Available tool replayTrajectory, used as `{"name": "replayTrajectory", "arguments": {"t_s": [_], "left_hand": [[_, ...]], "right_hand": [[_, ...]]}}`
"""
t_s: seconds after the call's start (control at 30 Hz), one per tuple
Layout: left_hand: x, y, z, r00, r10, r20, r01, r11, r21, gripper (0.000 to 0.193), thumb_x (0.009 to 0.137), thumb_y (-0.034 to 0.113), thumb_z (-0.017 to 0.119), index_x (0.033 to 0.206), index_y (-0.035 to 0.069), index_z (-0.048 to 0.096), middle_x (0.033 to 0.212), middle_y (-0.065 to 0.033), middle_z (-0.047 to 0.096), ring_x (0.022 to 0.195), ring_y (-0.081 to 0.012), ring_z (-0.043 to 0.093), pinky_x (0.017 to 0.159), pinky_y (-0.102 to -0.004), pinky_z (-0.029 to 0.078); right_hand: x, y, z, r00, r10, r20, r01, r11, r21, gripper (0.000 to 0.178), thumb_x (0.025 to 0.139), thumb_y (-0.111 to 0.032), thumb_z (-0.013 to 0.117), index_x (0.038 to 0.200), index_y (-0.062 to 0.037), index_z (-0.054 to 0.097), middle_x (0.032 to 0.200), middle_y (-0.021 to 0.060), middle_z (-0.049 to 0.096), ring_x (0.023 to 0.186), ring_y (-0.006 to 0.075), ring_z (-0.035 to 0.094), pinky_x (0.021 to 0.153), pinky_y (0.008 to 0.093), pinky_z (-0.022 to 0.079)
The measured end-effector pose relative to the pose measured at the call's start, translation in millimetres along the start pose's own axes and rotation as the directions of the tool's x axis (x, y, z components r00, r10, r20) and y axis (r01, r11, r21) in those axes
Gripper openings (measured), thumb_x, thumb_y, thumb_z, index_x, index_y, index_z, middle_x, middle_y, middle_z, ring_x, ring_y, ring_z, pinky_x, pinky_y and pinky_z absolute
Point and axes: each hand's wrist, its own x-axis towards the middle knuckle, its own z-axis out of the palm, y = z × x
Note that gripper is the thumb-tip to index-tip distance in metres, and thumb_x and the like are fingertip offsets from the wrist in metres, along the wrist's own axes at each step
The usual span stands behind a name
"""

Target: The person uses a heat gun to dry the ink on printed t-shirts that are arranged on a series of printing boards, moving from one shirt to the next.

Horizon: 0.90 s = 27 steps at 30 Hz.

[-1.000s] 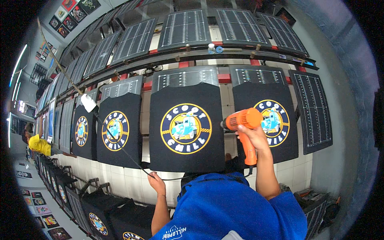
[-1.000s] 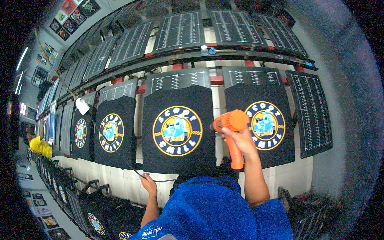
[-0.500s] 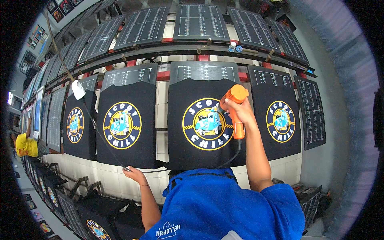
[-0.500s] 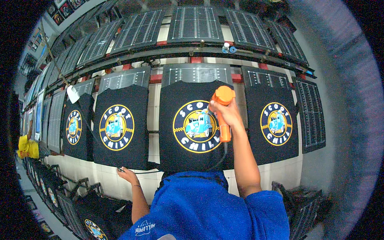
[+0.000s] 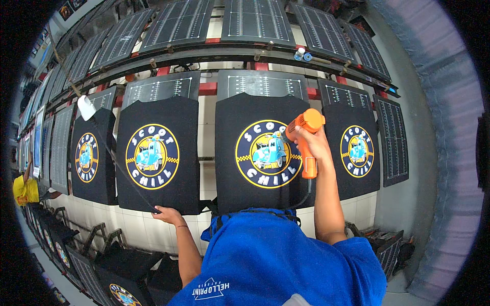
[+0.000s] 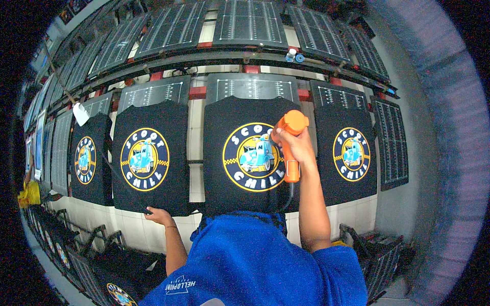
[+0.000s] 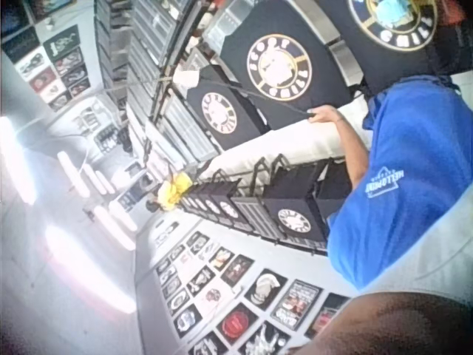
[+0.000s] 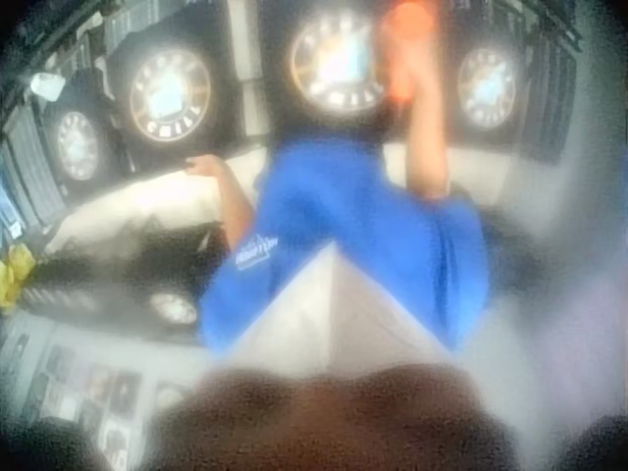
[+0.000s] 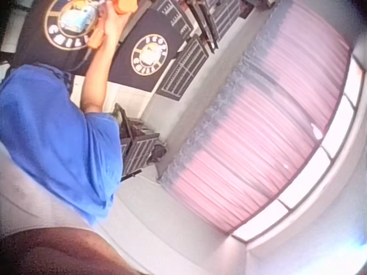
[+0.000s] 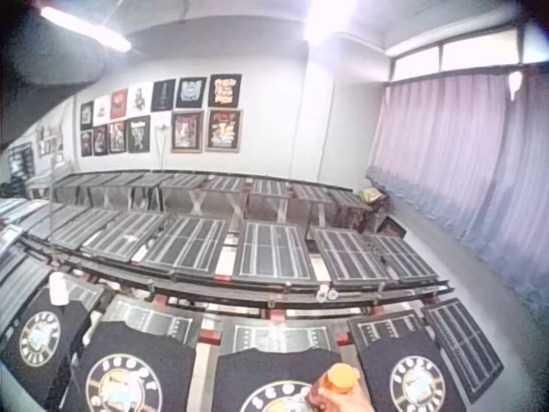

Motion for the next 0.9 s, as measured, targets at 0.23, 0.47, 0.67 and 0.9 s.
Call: {"name": "replayTrajectory", "arguments": {"t_s": [0.23,0.47,0.67,0.9], "left_hand": [[5,-9,2,1.0,-0.016,0.012,0.016,0.999,-0.03,0.058,0.1,0.033,0.041,0.135,-0.012,0.03,0.13,-0.035,0.042,0.115,-0.0445,0.049,0.099,-0.0455,0.04],[3,-6,2,1.0,-0.019,0.017,0.02,0.997,-0.072,0.057,0.1,0.032,0.041,0.135,-0.012,0.03,0.129,-0.0353,0.043,0.115,-0.0443,0.049,0.099,-0.0448,0.041],[1,-3,1,1.0,-0.011,0.022,0.012,0.999,-0.045,0.057,0.1,0.032,0.041,0.135,-0.012,0.029,0.13,-0.0353,0.041,0.117,-0.0442,0.048,0.101,-0.0446,0.039],[6,-9,2,0.998,-0.049,0.047,0.052,0.996,-0.067,0.058,0.1,0.032,0.039,0.136,-0.011,0.028,0.134,-0.0347,0.038,0.12,-0.0445,0.045,0.103,-0.0454,0.037]], "right_hand": [[2,3,4,0.999,0.041,-0.004,-0.041,0.997,0.066,0.038,0.08,-0.012,0.072,0.112,-0.0067,0.051,0.085,0.0059,0.064,0.063,0.0126,0.059,0.053,0.0267,0.05],[11,14,8,0.999,-0.021,0.037,0.019,0.999,0.044,0.04,0.081,-0.015,0.072,0.114,-0.0065,0.05,0.087,0.0071,0.063,0.064,0.0141,0.06,0.054,0.0272,0.05],[13,15,13,0.998,-0.036,0.056,0.032,0.997,0.063,0.041,0.081,-0.016,0.072,0.115,-0.0065,0.05,0.089,0.0067,0.062,0.066,0.0138,0.06,0.054,0.0272,0.05],[13,11,18,0.992,-0.069,0.101,0.06,0.995,0.085,0.039,0.081,-0.009,0.072,0.113,-0.0056,0.05,0.093,0.006,0.063,0.069,0.0141,0.059,0.059,0.0281,0.05]]}}
